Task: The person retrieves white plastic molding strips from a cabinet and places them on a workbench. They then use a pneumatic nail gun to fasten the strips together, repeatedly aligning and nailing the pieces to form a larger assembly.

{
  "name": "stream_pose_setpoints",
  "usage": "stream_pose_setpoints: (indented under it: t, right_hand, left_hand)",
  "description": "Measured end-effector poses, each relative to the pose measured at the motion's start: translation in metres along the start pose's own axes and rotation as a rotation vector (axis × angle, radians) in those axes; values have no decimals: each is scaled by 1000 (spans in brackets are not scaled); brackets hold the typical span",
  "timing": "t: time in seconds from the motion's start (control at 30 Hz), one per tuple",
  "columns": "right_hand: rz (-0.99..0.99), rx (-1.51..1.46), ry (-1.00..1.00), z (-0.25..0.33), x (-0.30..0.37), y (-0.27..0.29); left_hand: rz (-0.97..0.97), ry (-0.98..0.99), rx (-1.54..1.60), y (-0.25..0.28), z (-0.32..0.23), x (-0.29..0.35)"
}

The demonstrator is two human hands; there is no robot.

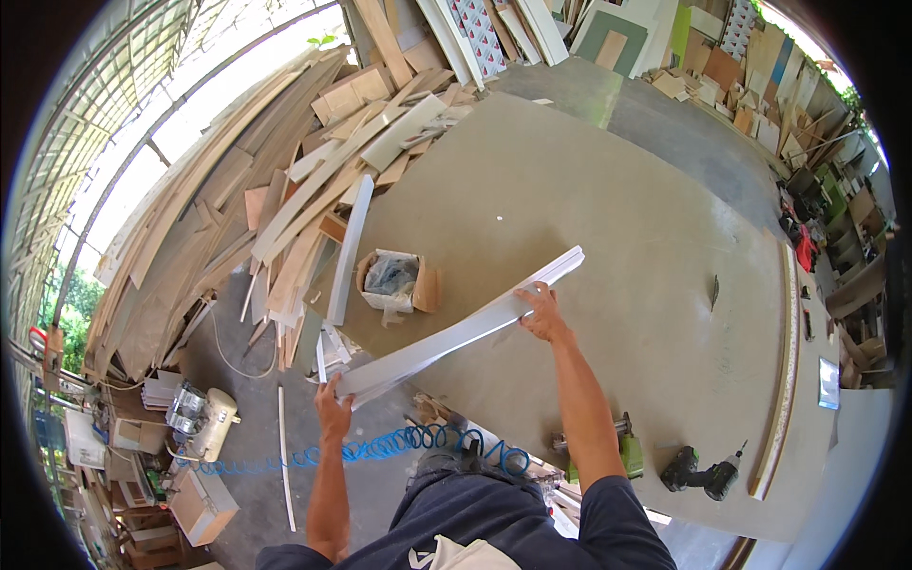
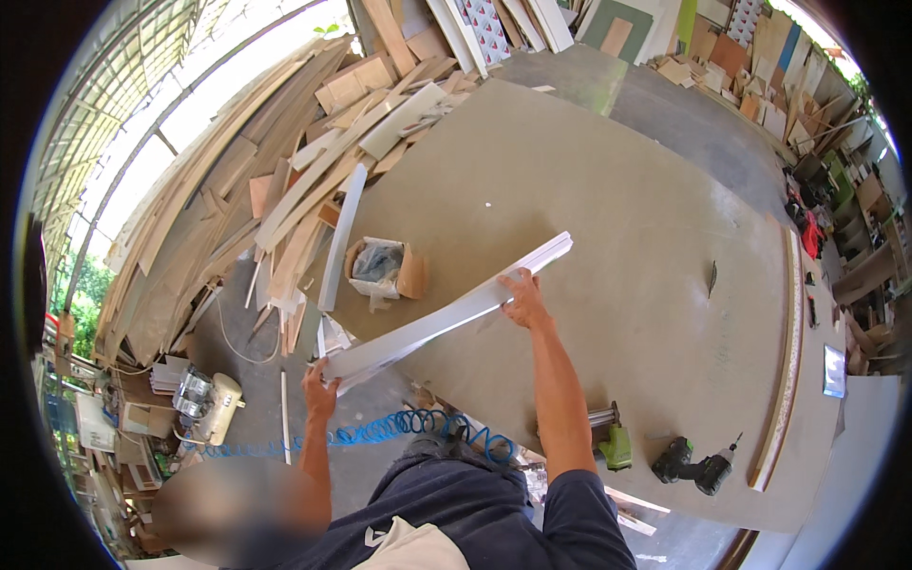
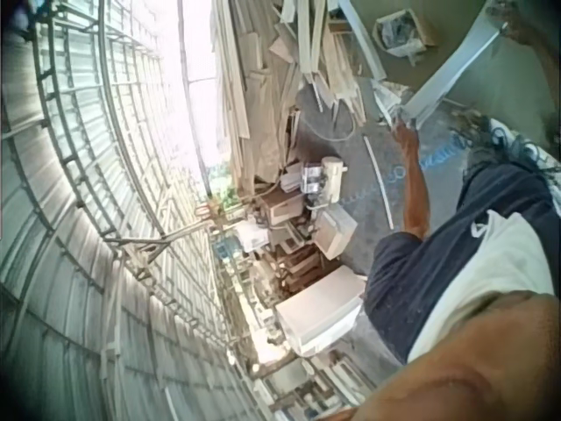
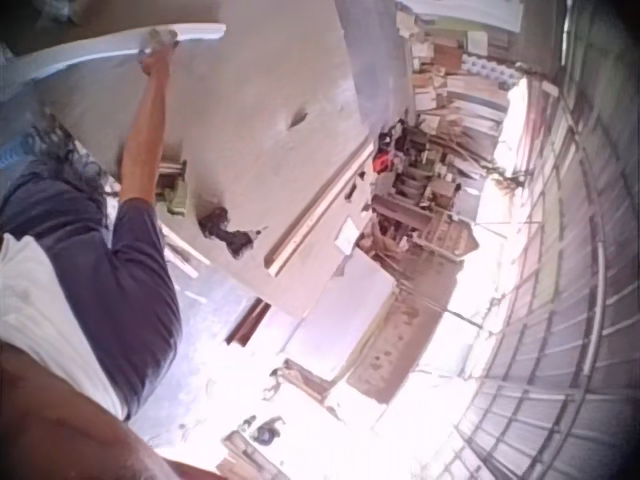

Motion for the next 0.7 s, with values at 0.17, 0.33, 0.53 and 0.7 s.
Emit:
stream_pose_setpoints:
  t: [0.17,0.33,0.53,0.7]
  right_hand:
    - [-107,-208,-71,-11,38,13]
    - [-229,-379,-171,-21,92,24]
    - [-184,-270,-223,-35,193,69]
    - [-4,-148,-435,-59,289,95]
  left_hand:
    - [-36,-81,-9,-14,-20,-6]
    - [-16,-26,105,-31,-54,-2]
    - [185,16,48,-61,-84,32]
    - [414,-188,-13,-90,-119,69]
Point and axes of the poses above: each hand's wrist, its own x-axis away from the middle knuckle, its own y-axis out of the back of the hand, z = x × y, the point moved 4 cm from there along -x, towards the middle knuckle, and after that the axes turned 14 degrees about y, right-handed, at the moved point
